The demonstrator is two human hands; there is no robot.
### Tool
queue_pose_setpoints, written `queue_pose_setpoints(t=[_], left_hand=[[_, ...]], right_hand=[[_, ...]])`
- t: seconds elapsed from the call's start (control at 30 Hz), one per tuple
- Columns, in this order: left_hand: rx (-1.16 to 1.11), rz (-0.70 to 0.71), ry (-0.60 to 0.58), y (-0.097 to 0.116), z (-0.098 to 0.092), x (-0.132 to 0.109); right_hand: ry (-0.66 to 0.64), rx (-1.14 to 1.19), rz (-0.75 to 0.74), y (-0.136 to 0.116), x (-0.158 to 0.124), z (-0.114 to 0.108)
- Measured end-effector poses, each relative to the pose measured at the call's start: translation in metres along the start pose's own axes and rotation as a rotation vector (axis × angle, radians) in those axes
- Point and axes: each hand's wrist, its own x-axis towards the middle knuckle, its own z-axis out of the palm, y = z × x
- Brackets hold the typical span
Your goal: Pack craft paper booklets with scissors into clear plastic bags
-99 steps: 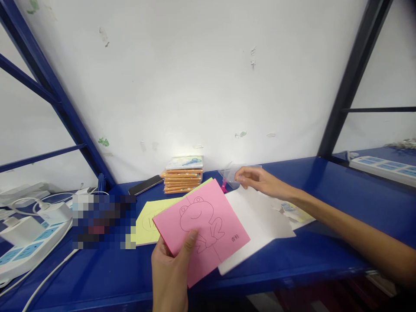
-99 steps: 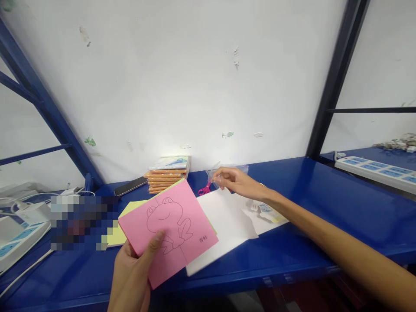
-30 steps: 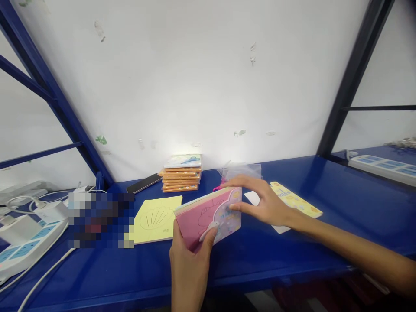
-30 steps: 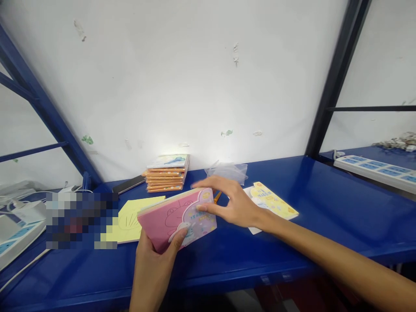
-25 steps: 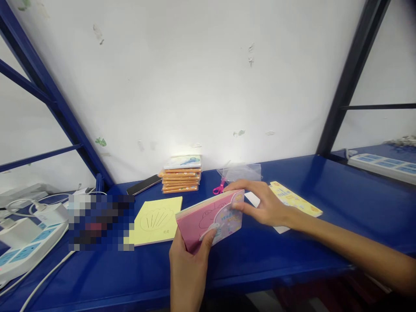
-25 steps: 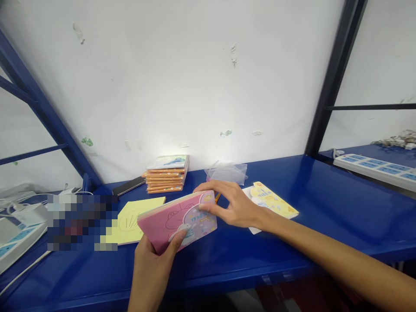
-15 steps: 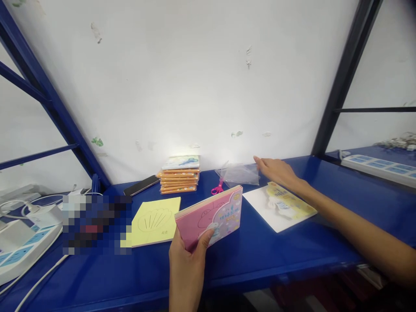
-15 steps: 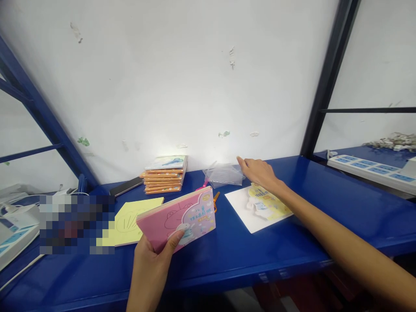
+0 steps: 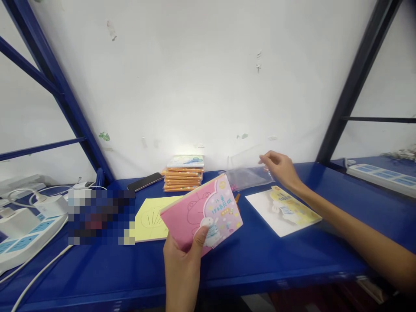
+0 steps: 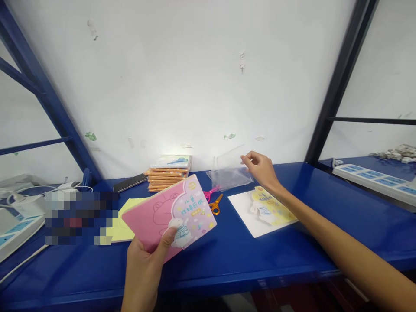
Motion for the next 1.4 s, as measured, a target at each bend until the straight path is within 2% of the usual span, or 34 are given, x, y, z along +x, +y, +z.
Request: queue_pose_setpoints(t=[0.07, 0.2, 0.33, 0.47, 0.53, 0.63, 0.83, 0.9, 1.0, 1.13, 1.23, 1.4], left_hand=[[-0.096, -0.048, 0.004, 0.006, 0.0, -0.004], [-0.165, -0.082, 0.035, 0.011, 0.0, -0.01], [-0.186, -0.068, 0.066, 0.005, -0.003, -0.006], [-0.205, -0.076, 0.096, 0.002, -0.008, 0.001], [-0.207, -0.076, 0.111, 0.004, -0.009, 0.002], [-0.201, -0.08, 0.11, 0.01, -0.008, -0.001], [-0.218, -0.093, 0.104, 0.011, -0.003, -0.007], [-0.216, -0.104, 0.101, 0.008, -0.003, -0.006], [-0.204, -0.112, 0.128, 0.006, -0.004, -0.004], [-0.197, -0.114, 0.154, 0.008, -0.005, 0.0], [-0.201, -0.111, 0.153, 0.008, -0.004, 0.001], [-0.249, -0.118, 0.164, 0.004, -0.003, 0.003]], right_hand=[[0.059, 0.165, -0.113, -0.019, -0.01, -0.004], [0.171, 0.198, -0.224, -0.045, -0.029, -0.003], [0.258, 0.18, -0.203, -0.049, -0.032, 0.0], [0.424, 0.17, -0.161, -0.05, -0.026, -0.006], [0.434, 0.24, -0.159, -0.052, -0.025, -0.01], [0.293, 0.378, -0.164, -0.056, -0.027, -0.012], [-0.214, 0.608, -0.079, -0.069, -0.043, -0.008], [-0.307, 0.685, -0.022, -0.073, -0.045, -0.01], [-0.352, 0.749, 0.049, -0.076, -0.043, -0.015], [-0.309, 0.769, 0.142, -0.074, -0.037, -0.021], [-0.298, 0.739, 0.155, -0.072, -0.036, -0.02], [-0.45, 0.723, 0.148, -0.072, -0.041, -0.013]])
